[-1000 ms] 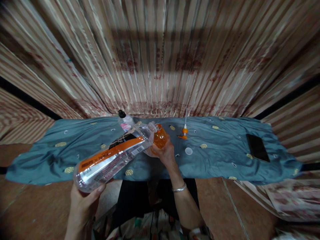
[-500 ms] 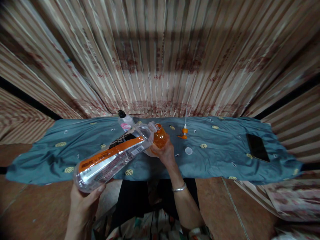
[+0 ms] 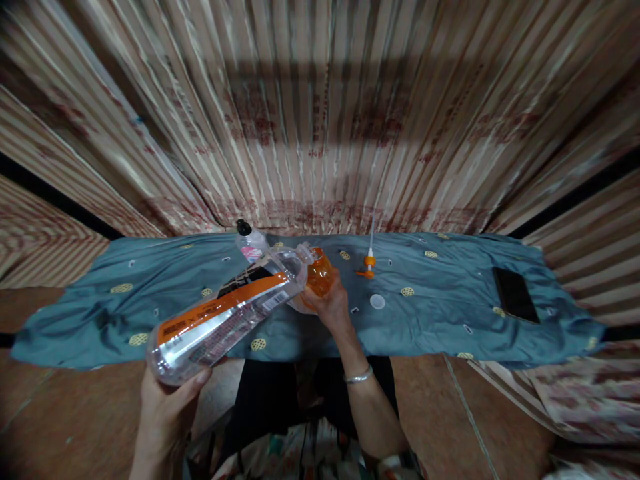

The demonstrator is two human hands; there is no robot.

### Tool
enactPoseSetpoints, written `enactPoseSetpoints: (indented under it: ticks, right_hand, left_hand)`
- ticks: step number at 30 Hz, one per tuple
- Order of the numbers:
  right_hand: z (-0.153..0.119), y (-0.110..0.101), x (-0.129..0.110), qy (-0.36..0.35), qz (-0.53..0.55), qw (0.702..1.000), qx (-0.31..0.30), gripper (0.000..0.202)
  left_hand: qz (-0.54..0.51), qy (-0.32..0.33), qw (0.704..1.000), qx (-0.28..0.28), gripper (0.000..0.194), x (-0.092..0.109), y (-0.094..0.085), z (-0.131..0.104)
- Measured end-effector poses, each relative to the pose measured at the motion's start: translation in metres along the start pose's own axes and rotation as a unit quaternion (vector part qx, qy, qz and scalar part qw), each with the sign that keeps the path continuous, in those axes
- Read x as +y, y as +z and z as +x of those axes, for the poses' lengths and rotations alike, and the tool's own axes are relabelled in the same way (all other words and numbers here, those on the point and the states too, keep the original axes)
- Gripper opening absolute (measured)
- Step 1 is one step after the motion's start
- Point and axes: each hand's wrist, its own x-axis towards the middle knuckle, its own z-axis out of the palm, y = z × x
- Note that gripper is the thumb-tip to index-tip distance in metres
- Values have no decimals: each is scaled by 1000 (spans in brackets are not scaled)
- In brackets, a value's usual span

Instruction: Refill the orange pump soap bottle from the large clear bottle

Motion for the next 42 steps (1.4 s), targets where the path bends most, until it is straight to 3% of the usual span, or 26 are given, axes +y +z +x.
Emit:
enactPoseSetpoints:
  ticks: [6, 32, 42]
  right_hand:
    - [0, 1, 0, -3, 8, 1000, 1, 72]
    - [1, 2, -1, -3, -15, 1000, 13, 70]
    - [1, 0, 2, -5, -19, 1000, 7, 74]
  left_hand:
    - [-7, 30, 1000, -2, 101, -2, 1, -1]
    - [-3, 2, 1000, -18, 109, -6, -6, 1]
    - [-9, 30, 1000, -2, 102, -5, -1, -4]
